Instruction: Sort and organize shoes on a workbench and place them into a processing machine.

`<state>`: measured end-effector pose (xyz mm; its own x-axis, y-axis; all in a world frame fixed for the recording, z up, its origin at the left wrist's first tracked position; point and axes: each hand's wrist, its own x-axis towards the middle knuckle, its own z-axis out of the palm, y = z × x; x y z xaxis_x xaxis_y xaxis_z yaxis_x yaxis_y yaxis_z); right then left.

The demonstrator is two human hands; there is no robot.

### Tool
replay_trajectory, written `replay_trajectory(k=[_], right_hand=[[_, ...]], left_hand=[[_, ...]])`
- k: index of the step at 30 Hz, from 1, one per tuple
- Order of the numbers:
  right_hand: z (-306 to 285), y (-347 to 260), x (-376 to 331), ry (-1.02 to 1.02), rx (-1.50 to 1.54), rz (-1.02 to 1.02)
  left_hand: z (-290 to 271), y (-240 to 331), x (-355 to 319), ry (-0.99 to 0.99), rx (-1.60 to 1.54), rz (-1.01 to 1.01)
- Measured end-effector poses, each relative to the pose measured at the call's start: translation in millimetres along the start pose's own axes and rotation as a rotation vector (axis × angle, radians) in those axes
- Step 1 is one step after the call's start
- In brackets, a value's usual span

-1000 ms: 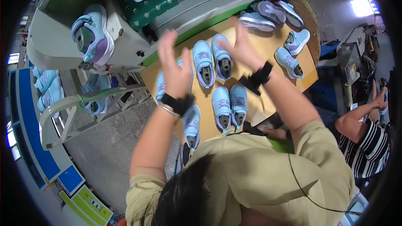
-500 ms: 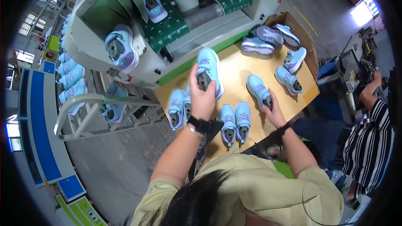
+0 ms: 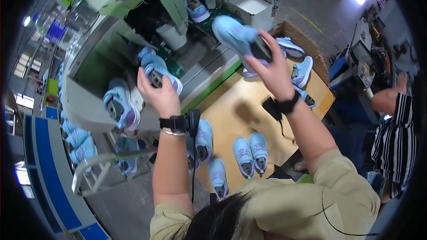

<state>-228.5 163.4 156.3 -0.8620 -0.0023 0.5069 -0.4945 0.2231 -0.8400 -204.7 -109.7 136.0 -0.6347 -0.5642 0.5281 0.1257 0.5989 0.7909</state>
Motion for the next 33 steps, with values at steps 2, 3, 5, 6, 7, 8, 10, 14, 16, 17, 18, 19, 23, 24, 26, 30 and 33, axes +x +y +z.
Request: replay_trajectory(k=[2,3,5,6,7,8,10,14,16,17,18,19,23,24,26,30,33], right_hand=[[27.3,20.9,49.5,0.022,-0.128,-0.126],[42.9,36.4,68.1,0.048,-0.247,-0.184],[66.0,69.8,83.4,0.066,-0.297,-0.028],[73.8,64.6,90.4,0.022,-0.275,0.008],[76.3,71.1,100.4,0.016,-0.286,0.001],[77.8,78.1,107.9,0.079,-0.385,-0.164],[80.9,51.8,84.7,0.228,-0.47,-0.28],[47.4,17.9,-55.9,-0.099,-0.163,-0.298],[-3.4,21.7,-144.1,-0.4,-0.265,-0.161],[-27.1,30.3,-179.5,-0.466,-0.289,-0.107],[-55.3,38.2,-198.8,-0.439,-0.392,-0.02],[-83.0,57.2,-213.8,-0.294,-0.446,0.08],[-182.0,124.7,-178.3,-0.012,-0.666,0.468],[-211.6,160.7,-179.6,0.023,-0.805,0.229],[-227.0,198.9,-173.6,-0.108,-0.43,0.331],[-172.8,164.1,-173.4,-0.258,-0.705,0.555],[-148.9,147.7,-200.9,-0.226,-0.812,0.482]], left_hand=[[5.2,1.5,3.4,-0.035,0.039,0.026],[6.4,1.6,6.9,-0.042,0.065,0.048],[11.2,-4.0,15.4,-0.086,0.095,0.019],[6.5,-12.4,22.5,-0.114,0.132,0.005],[7.7,-26.4,33.2,-0.148,0.038,-0.019],[9.3,-35.1,37.1,-0.188,-0.055,-0.051],[2.4,-17.4,22.4,-0.07,0.019,0.103],[-35.0,14.6,-42.9,-0.319,-0.05,0.193],[-48.8,14.8,-88.0,-0.512,0.109,0.304],[-63.4,5.1,-111.5,-0.573,0.106,0.29],[-74.2,0.1,-136.5,-0.637,0.124,0.222],[-84.1,-5.8,-158.1,-0.714,0.103,0.155],[-87.7,-11.7,-239.3,-1.067,0.013,-0.189],[-72.1,-10.6,-254.1,-1.118,0.019,-0.127],[-52.7,-29.0,-296.3,-1.197,-0.092,-0.111],[-61.3,-4.5,-311.4,-1.21,0.138,-0.057],[-67.7,11.0,-313.8,-1.185,0.129,-0.109]])
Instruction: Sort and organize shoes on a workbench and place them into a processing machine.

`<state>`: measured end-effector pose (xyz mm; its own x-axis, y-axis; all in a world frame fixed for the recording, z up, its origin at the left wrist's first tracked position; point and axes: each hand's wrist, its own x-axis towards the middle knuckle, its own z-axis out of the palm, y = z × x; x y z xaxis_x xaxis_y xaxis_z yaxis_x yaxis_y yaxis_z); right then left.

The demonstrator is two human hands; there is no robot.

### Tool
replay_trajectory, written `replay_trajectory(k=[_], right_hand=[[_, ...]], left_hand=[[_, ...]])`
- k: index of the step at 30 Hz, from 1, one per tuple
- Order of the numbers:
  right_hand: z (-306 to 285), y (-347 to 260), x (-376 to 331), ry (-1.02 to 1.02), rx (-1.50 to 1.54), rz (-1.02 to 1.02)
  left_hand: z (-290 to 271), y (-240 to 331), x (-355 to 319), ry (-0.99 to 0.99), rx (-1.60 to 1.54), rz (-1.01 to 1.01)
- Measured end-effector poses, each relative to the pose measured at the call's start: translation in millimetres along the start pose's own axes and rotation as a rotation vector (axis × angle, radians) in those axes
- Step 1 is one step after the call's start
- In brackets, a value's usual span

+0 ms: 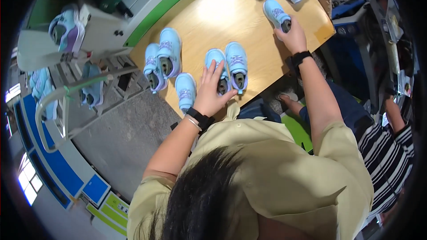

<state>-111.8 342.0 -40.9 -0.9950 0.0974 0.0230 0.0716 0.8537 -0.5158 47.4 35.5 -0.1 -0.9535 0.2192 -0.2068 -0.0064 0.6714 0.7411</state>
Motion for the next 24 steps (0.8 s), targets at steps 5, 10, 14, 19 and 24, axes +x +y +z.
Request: replay_trajectory(k=[5,10,14,19,24], right_hand=[[27.1,-44.9,-38.5,-0.019,0.054,-0.029],[31.6,-59.0,-66.3,-0.095,0.182,-0.024],[48.6,-81.6,-107.7,-0.109,0.167,-0.097],[52.9,-78.4,-119.6,-0.088,0.143,-0.115],[64.7,-90.1,-83.1,-0.086,0.173,-0.125]], left_hand=[[0.8,6.4,11.9,-0.028,0.289,0.101],[17.7,10.6,-23.6,0.005,0.245,0.084],[2.5,0.6,-62.7,0.041,0.033,0.078],[-44.5,-48.7,-102.4,0.51,0.139,-0.052],[-3.2,-82.9,-132.9,0.283,-0.137,-0.319]])
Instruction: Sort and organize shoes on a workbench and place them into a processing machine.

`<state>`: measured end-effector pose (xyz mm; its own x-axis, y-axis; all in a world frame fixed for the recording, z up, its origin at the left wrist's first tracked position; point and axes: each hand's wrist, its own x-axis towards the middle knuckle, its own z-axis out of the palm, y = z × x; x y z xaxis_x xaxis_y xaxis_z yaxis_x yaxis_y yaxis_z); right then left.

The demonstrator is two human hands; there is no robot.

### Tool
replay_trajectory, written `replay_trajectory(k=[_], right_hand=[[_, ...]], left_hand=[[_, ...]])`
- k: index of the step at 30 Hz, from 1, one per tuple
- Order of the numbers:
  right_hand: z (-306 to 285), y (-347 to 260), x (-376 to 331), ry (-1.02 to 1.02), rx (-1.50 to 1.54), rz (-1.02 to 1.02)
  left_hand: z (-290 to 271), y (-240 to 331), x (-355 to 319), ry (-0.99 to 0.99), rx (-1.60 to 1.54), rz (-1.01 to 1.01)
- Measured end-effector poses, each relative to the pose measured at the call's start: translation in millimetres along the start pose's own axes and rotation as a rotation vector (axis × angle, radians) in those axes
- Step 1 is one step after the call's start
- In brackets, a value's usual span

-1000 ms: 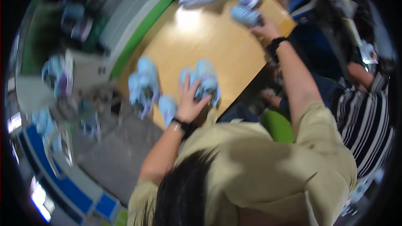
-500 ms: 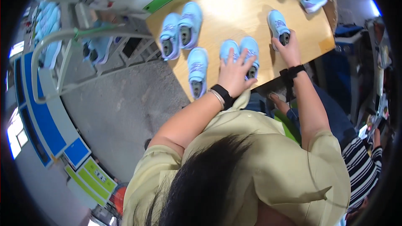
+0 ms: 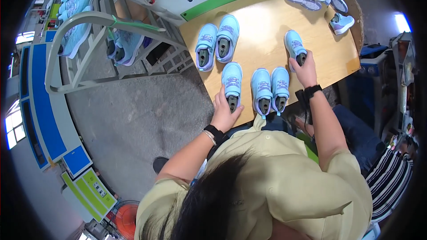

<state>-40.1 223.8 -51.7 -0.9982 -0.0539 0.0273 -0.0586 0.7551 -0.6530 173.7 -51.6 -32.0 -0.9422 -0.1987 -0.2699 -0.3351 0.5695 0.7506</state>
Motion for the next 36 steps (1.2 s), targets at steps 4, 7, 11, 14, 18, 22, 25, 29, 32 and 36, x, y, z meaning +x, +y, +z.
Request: replay_trajectory(k=[4,7,11,14,18,22,25,29,32,36], right_hand=[[-7.2,-39.0,18.9,-0.036,-0.264,-0.06],[29.6,-109.6,19.5,-0.1,0.07,-0.229],[149.8,-169.7,5.4,-0.38,0.244,-0.064],[165.0,-177.9,15.1,-0.301,0.461,-0.04],[50.5,-152.6,69.4,-0.365,1.166,0.452],[-52.3,-166.6,147.4,-0.019,0.874,-0.227],[-102.5,-187.9,234.5,0.074,0.681,-0.415],[-66.2,-193.5,341.0,0.049,0.517,-0.462],[-48.1,-188.5,311.3,0.397,0.473,-0.512],[-54.0,-147.2,166.4,0.134,0.366,-0.556]], left_hand=[[-47.1,5.5,36.3,-0.314,-0.529,-0.299],[-94.1,-3.4,86.9,0.359,0.15,0.116],[-91.8,-13.4,152.3,0.06,-0.183,0.173],[-83.2,-21.8,165.7,0.156,-0.259,0.164],[-104.2,69.6,169.2,0.096,-0.725,0.087],[-150.5,177.3,203.3,0.188,-0.814,0.319],[-164.9,221.9,267.1,0.423,-0.485,0.427],[-191.7,185.0,365.1,0.585,-0.285,0.343],[-183.7,196.4,369.5,0.539,-0.433,0.32],[-158.9,224.4,315.0,0.718,-0.23,0.487]])
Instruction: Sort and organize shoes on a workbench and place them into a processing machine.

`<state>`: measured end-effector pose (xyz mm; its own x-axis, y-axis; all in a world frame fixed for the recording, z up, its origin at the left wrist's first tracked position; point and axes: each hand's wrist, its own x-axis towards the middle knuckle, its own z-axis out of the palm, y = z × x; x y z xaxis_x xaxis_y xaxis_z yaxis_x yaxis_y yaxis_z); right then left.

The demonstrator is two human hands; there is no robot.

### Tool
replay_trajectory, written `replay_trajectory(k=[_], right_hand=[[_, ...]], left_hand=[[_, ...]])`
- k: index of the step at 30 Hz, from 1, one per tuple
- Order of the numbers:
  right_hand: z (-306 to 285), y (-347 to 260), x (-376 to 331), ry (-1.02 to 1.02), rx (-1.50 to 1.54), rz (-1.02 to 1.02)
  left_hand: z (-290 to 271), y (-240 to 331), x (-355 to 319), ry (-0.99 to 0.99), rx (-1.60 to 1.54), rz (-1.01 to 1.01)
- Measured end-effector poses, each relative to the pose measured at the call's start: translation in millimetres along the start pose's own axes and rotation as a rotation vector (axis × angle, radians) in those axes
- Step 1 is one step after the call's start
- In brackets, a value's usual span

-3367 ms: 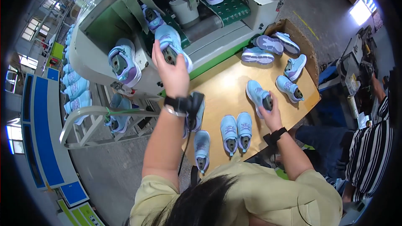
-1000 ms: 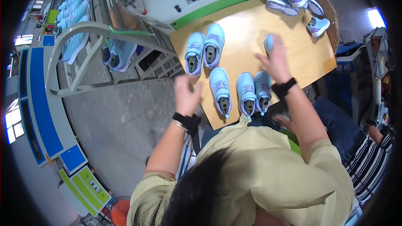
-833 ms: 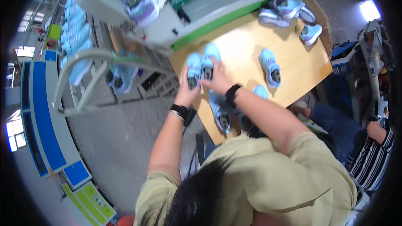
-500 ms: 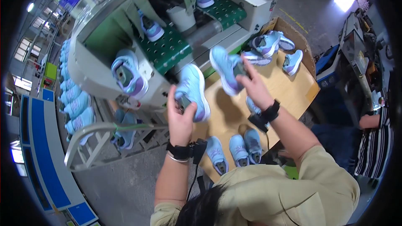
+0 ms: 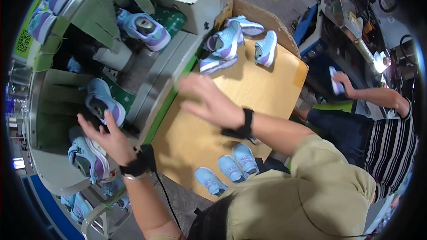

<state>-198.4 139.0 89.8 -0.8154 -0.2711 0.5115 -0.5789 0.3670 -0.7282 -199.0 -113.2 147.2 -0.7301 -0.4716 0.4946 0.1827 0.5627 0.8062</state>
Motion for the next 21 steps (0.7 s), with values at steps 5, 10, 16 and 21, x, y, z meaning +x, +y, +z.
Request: replay_trajectory(k=[5,10,16,21], right_hand=[[-24.3,-16.0,-188.4,-0.277,0.039,0.363],[-81.6,29.9,-217.6,0.253,-0.352,0.629],[-181.0,207.0,-112.0,0.657,-0.218,0.991],[-160.5,249.8,-41.4,0.322,-0.389,1.18]], left_hand=[[11.9,-10.6,-101.9,-0.595,0.339,0.447],[41.3,-93.5,-211.5,-1.034,0.696,0.059],[121.6,-65.4,-173.6,-0.96,0.465,0.054],[248.1,-44.8,-113.4,-0.853,0.223,0.115]])
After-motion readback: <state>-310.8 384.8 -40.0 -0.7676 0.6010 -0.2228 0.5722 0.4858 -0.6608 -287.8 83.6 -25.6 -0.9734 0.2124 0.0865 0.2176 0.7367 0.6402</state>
